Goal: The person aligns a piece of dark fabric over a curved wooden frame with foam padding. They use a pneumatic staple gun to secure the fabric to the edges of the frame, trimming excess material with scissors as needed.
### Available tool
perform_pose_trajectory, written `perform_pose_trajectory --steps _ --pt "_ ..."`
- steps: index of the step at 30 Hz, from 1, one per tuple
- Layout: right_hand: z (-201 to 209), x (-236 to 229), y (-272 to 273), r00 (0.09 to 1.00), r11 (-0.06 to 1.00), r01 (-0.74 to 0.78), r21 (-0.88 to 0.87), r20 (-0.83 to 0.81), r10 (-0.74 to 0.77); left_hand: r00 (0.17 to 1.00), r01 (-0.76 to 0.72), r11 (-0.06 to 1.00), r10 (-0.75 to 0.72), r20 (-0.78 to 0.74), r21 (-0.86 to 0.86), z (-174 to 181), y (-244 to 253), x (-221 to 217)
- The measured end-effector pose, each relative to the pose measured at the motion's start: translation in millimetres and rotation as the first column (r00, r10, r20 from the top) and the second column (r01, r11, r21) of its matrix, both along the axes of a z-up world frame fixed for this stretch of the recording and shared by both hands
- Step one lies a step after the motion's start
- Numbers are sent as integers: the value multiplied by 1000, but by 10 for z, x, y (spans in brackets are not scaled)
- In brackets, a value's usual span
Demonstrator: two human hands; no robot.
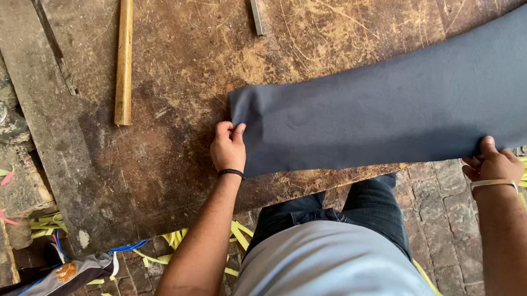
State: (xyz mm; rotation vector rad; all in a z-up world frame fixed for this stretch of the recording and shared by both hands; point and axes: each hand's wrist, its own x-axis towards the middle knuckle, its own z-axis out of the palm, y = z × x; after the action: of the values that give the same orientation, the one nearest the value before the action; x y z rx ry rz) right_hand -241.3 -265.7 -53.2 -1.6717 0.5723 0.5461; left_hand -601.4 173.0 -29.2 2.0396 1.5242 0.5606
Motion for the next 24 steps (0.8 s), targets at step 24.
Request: perform_pose_trajectory --steps 24 --pt "-41 780 -280 979 994 87 -65 190 -73 445 839 513 -839 -312 -181 1120 -1407 2389"
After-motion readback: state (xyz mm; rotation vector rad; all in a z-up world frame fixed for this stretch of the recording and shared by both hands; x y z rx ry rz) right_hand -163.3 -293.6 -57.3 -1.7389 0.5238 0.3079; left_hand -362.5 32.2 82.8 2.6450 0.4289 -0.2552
